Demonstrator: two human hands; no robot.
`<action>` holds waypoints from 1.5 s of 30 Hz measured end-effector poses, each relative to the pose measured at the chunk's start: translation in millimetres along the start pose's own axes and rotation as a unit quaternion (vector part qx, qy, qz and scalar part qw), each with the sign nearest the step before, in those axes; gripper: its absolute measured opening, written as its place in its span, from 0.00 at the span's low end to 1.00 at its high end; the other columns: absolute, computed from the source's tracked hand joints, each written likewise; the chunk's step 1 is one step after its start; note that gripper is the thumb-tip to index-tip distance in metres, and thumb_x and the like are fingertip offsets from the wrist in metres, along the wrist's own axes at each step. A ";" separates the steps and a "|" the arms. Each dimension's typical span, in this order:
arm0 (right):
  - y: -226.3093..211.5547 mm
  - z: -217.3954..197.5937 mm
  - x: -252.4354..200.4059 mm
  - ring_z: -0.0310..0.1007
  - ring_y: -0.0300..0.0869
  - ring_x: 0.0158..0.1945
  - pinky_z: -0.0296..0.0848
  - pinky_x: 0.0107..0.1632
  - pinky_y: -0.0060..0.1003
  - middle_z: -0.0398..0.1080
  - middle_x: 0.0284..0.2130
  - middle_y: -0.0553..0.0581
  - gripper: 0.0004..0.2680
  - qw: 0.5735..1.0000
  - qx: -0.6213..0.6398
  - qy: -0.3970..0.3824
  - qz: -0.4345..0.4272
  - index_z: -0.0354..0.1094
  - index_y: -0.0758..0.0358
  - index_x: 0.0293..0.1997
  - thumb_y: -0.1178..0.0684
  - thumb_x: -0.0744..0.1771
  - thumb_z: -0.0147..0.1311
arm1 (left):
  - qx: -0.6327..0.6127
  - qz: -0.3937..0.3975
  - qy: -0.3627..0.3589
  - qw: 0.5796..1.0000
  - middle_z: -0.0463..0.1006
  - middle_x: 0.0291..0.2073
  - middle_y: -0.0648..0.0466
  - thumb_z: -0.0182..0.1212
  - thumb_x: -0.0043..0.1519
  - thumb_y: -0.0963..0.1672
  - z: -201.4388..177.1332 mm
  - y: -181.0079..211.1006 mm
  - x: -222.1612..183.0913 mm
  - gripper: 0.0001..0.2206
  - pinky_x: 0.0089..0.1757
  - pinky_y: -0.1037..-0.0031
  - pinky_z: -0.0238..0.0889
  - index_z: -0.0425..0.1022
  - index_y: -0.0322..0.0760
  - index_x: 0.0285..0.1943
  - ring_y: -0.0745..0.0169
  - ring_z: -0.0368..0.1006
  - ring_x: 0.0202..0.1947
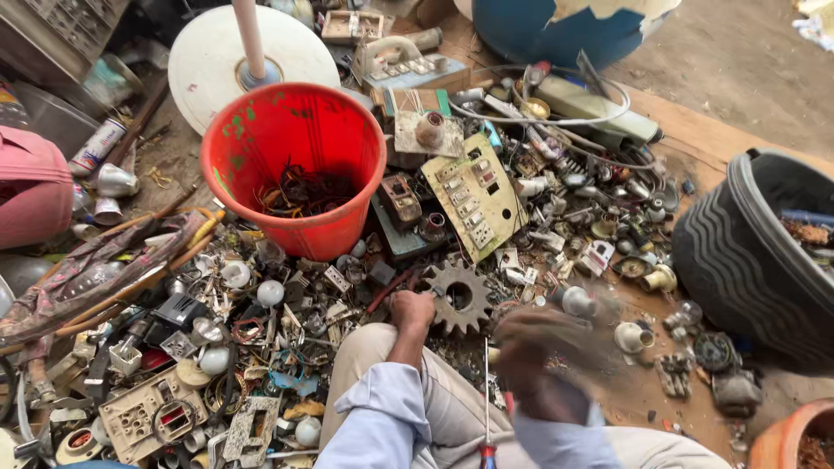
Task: The person sits on the ground amidst a pile of electronic waste and scrap metal. They use a hammer to strike a metal gear and then use pliers to strip wires from small electronic components, separating the materials.
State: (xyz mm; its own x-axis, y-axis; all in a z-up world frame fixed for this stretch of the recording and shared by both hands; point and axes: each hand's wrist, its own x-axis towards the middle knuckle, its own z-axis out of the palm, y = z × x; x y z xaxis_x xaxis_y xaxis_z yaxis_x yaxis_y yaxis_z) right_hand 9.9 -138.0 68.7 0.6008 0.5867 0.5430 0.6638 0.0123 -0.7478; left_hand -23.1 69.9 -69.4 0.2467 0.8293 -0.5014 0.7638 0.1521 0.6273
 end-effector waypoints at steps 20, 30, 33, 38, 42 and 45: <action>37.1 33.6 -23.1 0.72 0.60 0.29 0.71 0.32 0.52 0.72 0.26 0.66 0.13 0.890 -0.294 -0.218 0.271 0.64 0.61 0.45 0.42 0.69 0.55 | -0.035 0.026 0.030 0.999 0.74 0.55 0.27 0.67 0.56 0.50 18.0 -13.6 15.5 0.26 0.58 0.58 0.64 0.76 0.15 0.48 0.36 0.71 0.58; -91.8 -23.3 54.0 0.63 0.37 0.22 0.65 0.23 0.34 0.68 0.26 0.56 0.09 0.995 0.013 0.027 0.095 0.66 0.60 0.39 0.47 0.72 0.49 | 0.001 -0.008 -0.033 0.999 0.73 0.57 0.28 0.67 0.56 0.49 19.5 -20.3 23.2 0.25 0.57 0.56 0.65 0.75 0.17 0.49 0.36 0.73 0.56; -121.4 -23.7 81.5 0.66 0.36 0.27 0.70 0.27 0.30 0.66 0.31 0.56 0.07 0.961 0.199 0.153 -0.114 0.62 0.60 0.48 0.48 0.74 0.49 | -0.026 0.043 0.018 0.999 0.75 0.53 0.34 0.67 0.57 0.46 10.7 -22.0 11.6 0.16 0.57 0.54 0.62 0.80 0.24 0.44 0.40 0.72 0.54; -86.9 -1.0 3.6 0.69 0.39 0.24 0.70 0.25 0.34 0.68 0.25 0.57 0.08 0.931 0.333 0.144 0.033 0.62 0.65 0.49 0.51 0.72 0.52 | -0.129 0.218 0.113 0.961 0.80 0.42 0.42 0.68 0.58 0.43 -11.0 -13.3 -30.1 0.07 0.49 0.57 0.67 0.82 0.31 0.37 0.47 0.74 0.44; -41.9 -4.8 -67.7 0.65 0.38 0.15 0.68 0.19 0.35 0.65 0.18 0.53 0.09 0.815 0.342 0.033 0.466 0.61 0.65 0.37 0.49 0.68 0.53 | -0.349 0.266 -0.045 0.897 0.81 0.32 0.46 0.65 0.65 0.41 -41.4 12.4 -67.8 0.05 0.37 0.65 0.69 0.81 0.30 0.43 0.59 0.72 0.32; -8.9 -2.3 -80.8 0.62 0.39 0.14 0.65 0.18 0.37 0.62 0.17 0.51 0.12 0.743 0.274 -0.070 0.606 0.59 0.62 0.31 0.49 0.68 0.58 | -0.459 0.297 -0.196 0.814 0.83 0.33 0.54 0.61 0.66 0.41 -71.5 20.9 -101.0 0.06 0.35 0.75 0.70 0.81 0.30 0.42 0.68 0.76 0.32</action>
State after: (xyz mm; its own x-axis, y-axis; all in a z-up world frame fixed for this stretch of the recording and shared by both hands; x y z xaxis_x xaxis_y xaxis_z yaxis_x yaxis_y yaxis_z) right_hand -43.5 -187.4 32.4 0.5324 0.5130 -0.6734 -0.6319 -0.2885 -0.7193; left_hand -74.7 27.8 36.9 0.7189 0.6950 0.0145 -0.2833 0.2738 0.9191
